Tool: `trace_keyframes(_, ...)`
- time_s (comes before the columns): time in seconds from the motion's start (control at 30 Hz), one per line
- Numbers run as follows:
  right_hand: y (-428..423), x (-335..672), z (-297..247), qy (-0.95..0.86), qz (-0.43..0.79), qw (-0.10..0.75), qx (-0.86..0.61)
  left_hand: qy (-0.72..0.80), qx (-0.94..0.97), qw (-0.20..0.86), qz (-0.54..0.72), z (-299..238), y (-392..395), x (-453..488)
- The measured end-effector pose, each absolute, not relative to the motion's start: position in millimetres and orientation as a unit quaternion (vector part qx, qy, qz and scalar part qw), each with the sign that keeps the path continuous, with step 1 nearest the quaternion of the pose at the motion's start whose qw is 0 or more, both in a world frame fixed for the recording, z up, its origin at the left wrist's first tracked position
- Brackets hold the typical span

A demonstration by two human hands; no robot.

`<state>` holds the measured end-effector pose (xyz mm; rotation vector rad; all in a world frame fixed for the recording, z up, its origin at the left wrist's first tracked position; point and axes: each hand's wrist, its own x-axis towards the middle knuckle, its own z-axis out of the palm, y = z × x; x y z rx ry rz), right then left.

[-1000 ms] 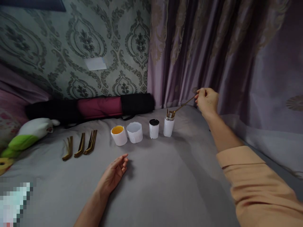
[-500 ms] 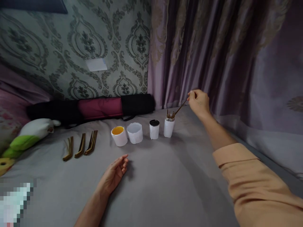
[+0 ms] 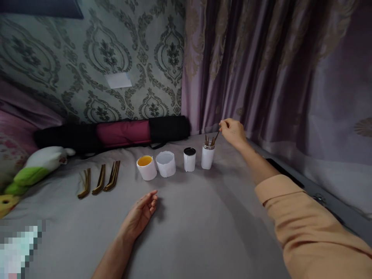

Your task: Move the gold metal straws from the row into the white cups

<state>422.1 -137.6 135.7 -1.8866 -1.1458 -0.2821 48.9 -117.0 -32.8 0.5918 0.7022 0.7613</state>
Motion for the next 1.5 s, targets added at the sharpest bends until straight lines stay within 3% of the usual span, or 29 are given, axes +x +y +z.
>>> trace_keyframes(0.7, -131.6, 425.2, 106.4, -0.504, -0.014, 0.401, -0.765, 0.326, 0.272, 0.831, 0.358, -30.2, -120.0, 48.2)
trace_keyframes(1.03, -136.0, 420.4, 105.9, -0.449, 0.089, 0.454, -0.765, 0.327, 0.279, 0.829, 0.357, -30.4, -119.8, 48.2)
trace_keyframes(1.5, -135.7, 424.0, 104.6, -0.435, 0.111, 0.466, -0.762, 0.328, 0.279, 0.829, 0.357, -30.7, -118.8, 48.7)
